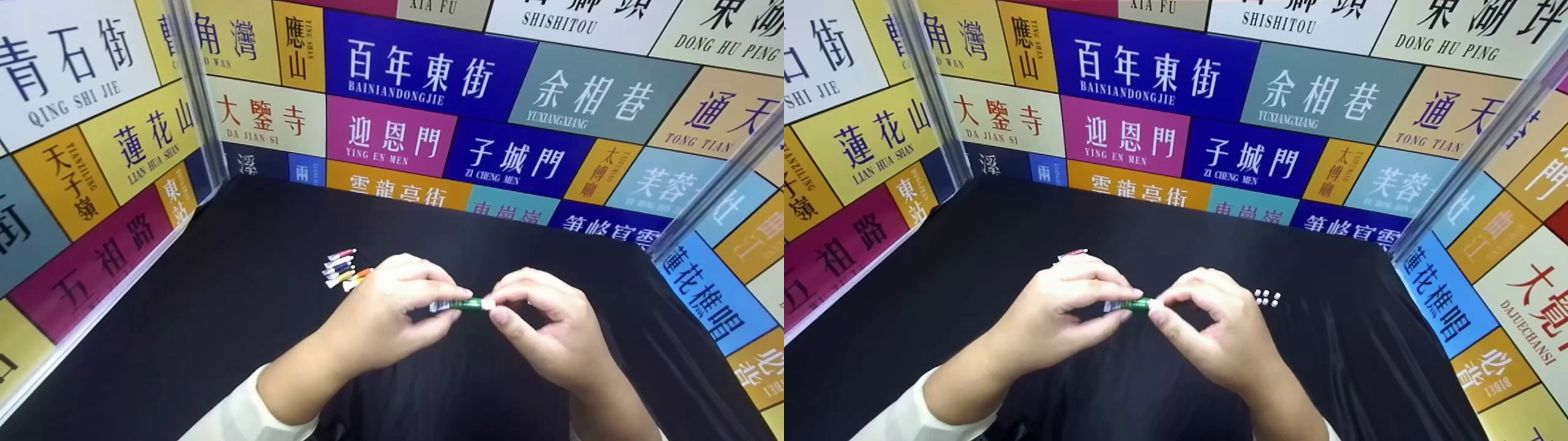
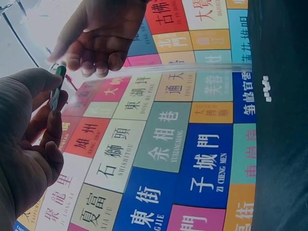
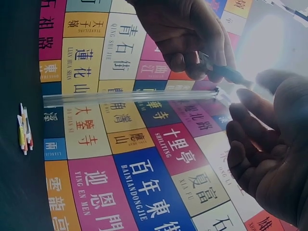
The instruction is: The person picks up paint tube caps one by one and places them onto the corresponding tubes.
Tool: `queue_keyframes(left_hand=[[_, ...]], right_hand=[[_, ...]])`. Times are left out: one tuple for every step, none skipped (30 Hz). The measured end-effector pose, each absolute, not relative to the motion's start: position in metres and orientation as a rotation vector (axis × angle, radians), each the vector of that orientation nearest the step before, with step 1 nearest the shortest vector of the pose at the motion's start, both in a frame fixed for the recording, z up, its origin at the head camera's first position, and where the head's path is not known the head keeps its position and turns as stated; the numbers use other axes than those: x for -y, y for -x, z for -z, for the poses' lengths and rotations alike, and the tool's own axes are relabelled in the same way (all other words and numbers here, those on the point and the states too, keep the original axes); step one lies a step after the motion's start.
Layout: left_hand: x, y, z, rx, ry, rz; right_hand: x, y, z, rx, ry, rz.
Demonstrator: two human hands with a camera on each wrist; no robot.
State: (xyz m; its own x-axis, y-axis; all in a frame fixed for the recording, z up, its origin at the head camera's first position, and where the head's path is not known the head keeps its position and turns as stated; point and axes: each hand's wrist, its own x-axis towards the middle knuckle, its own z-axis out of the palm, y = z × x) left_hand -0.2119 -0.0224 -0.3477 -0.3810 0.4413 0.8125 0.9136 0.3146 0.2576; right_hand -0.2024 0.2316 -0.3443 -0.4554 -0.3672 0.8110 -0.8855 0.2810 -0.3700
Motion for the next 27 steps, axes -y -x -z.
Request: queue_keyframes(left_hand=[[0.022, 0.212, 0.348, 1.958, 1.195, 0.969], [0.022, 0.212, 0.348, 1.959, 1.194, 0.969], [0.022, 0.212, 0.348, 1.96, 1.193, 0.969], [0.022, 0.212, 0.348, 1.961, 1.191, 0.97], [0.022, 0.213, 0.348, 1.961, 1.19, 0.971], [0.022, 0.213, 0.348, 1.96, 1.19, 0.972], [0.022, 0.213, 0.348, 1.96, 1.189, 0.972], [0.023, 0.213, 0.348, 1.961, 1.189, 0.973], [0.023, 0.213, 0.348, 1.964, 1.188, 0.975], [0.023, 0.213, 0.348, 1.968, 1.186, 0.977], [0.023, 0.213, 0.348, 1.972, 1.183, 0.979], [0.023, 0.213, 0.348, 1.978, 1.179, 0.982], [0.023, 0.213, 0.348, 1.983, 1.173, 0.985], [0.023, 0.213, 0.348, 1.988, 1.167, 0.99], [0.023, 0.212, 0.348, 1.993, 1.161, 0.994], [0.023, 0.212, 0.349, 1.995, 1.155, 0.998], [0.023, 0.212, 0.349, 1.995, 1.151, 1.002], [0.023, 0.212, 0.349, 1.995, 1.149, 1.007], [0.023, 0.212, 0.349, 1.993, 1.15, 1.011], [0.023, 0.212, 0.349, 1.99, 1.152, 1.014], [0.023, 0.212, 0.349, 1.987, 1.155, 1.016], [0.023, 0.212, 0.349, 1.984, 1.158, 1.018], [0.023, 0.212, 0.349, 1.981, 1.161, 1.019], [0.023, 0.212, 0.349, 1.977, 1.166, 1.018], [0.022, 0.213, 0.349, 1.974, 1.169, 1.016], [0.022, 0.213, 0.349, 1.968, 1.172, 1.013], [0.022, 0.213, 0.349, 1.96, 1.178, 1.006]], right_hand=[[-0.232, 0.203, 0.344, 1.954, -1.134, -1.14], [-0.232, 0.203, 0.344, 1.948, -1.146, -1.154], [-0.232, 0.203, 0.343, 1.937, -1.159, -1.17], [-0.231, 0.203, 0.343, 1.919, -1.174, -1.187], [-0.23, 0.203, 0.342, 1.894, -1.195, -1.209], [-0.229, 0.202, 0.341, 1.864, -1.219, -1.228], [-0.228, 0.202, 0.34, 1.838, -1.238, -1.238], [-0.227, 0.202, 0.339, 1.812, -1.258, -1.246], [-0.226, 0.201, 0.338, 1.788, -1.279, -1.253], [-0.225, 0.2, 0.338, 1.766, -1.3, -1.253], [-0.224, 0.2, 0.337, 1.745, -1.32, -1.253], [-0.223, 0.2, 0.337, 1.728, -1.334, -1.246], [-0.223, 0.199, 0.337, 1.717, -1.344, -1.236], [-0.222, 0.199, 0.336, 1.708, -1.354, -1.229], [-0.222, 0.199, 0.336, 1.704, -1.359, -1.221], [-0.221, 0.199, 0.336, 1.699, -1.365, -1.217], [-0.221, 0.199, 0.336, 1.701, -1.361, -1.21], [-0.222, 0.199, 0.336, 1.704, -1.356, -1.204], [-0.222, 0.199, 0.336, 1.709, -1.35, -1.2], [-0.222, 0.199, 0.336, 1.718, -1.339, -1.191], [-0.222, 0.199, 0.336, 1.727, -1.326, -1.183], [-0.222, 0.199, 0.337, 1.736, -1.313, -1.175], [-0.223, 0.199, 0.337, 1.742, -1.303, -1.172], [-0.222, 0.199, 0.337, 1.743, -1.296, -1.171], [-0.222, 0.2, 0.336, 1.747, -1.287, -1.17], [-0.222, 0.2, 0.336, 1.753, -1.278, -1.167], [-0.223, 0.2, 0.336, 1.756, -1.273, -1.168]])
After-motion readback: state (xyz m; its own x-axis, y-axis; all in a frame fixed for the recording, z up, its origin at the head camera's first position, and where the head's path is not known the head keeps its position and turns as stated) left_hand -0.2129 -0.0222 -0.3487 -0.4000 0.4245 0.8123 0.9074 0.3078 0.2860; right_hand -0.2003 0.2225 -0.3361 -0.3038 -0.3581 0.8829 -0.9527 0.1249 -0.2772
